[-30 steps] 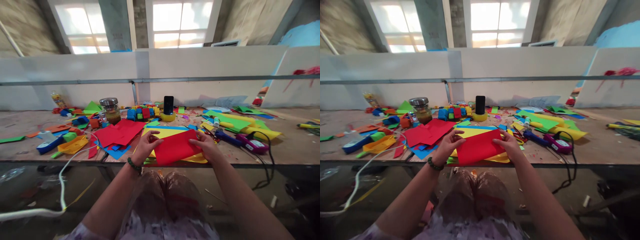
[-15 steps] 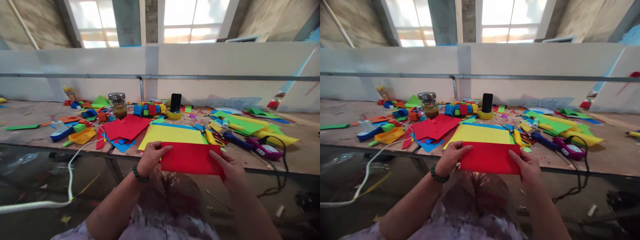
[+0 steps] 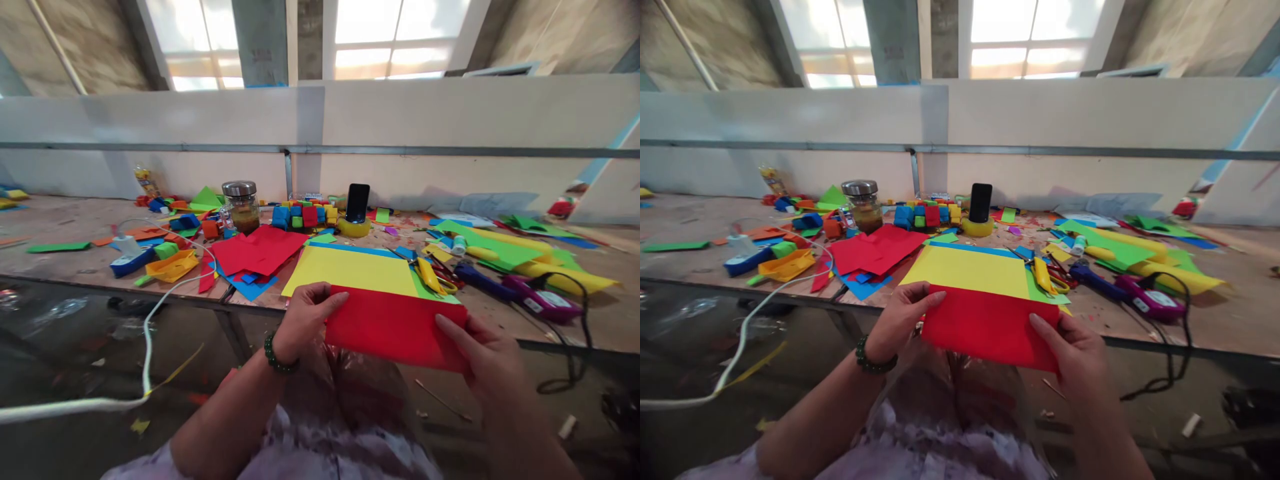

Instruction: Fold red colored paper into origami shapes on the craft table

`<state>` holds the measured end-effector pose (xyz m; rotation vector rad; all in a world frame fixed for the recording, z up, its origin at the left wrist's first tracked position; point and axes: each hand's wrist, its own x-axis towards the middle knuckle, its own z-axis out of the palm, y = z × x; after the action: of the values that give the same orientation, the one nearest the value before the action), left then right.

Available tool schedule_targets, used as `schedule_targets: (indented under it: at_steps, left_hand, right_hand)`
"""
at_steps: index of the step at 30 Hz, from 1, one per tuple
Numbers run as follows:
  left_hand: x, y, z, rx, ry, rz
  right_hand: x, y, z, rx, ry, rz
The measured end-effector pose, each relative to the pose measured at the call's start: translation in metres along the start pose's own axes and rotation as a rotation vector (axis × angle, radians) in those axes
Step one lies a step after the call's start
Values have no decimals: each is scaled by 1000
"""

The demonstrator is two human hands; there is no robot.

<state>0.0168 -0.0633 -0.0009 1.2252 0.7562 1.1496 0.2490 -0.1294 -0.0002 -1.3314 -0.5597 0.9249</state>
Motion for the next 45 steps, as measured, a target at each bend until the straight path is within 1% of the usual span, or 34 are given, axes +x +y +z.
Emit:
schedule_targets:
  at_steps: [3, 7, 9, 11, 13, 15, 18, 22, 25, 28, 33, 37, 42, 45]
  left_hand:
    - [-3, 3, 0, 8, -2, 16]
    - [-6, 9, 2, 45, 0, 33]
    - [-7, 11, 2, 64, -5, 31]
    - [-9, 13, 1, 86, -1, 19]
    - [-11, 13, -1, 102, 27, -8]
    - [-11, 11, -5, 103, 67, -38]
    - [-10, 5, -11, 71, 87, -60]
    - [-11, 1, -15, 20, 92, -105]
    - [-15, 3, -15, -10, 96, -143]
    - [-18, 7, -15, 7, 95, -165]
    - [-19, 8, -17, 22, 125, -160]
    - [-20, 8, -17, 50, 127, -149]
    - [-15, 13, -20, 147, 125, -81]
    - [5, 18, -27, 236, 95, -25]
  right_hand:
    - [-4, -4, -2, 34, -22, 35]
    - [-5, -5, -9, 2, -93, -4]
    - [-4, -5, -13, -20, -92, -27]
    - [-6, -5, -15, -37, -59, -57]
    - [-10, -5, -14, -56, -53, -97]
    - [-15, -7, -12, -68, -79, -142]
    - [-21, -11, -7, -55, -81, -185]
    - [-27, -12, -7, -59, -113, -197]
    - [-27, -9, -10, -90, -124, -215]
    - [-26, -7, -12, -108, -140, -217]
    - [-27, -8, -10, -111, -156, -191]
    - [-28, -9, -8, -164, -133, -234]
    - [-21, -13, -7, -276, -117, -354]
    - [3, -25, 1, -388, -127, -451]
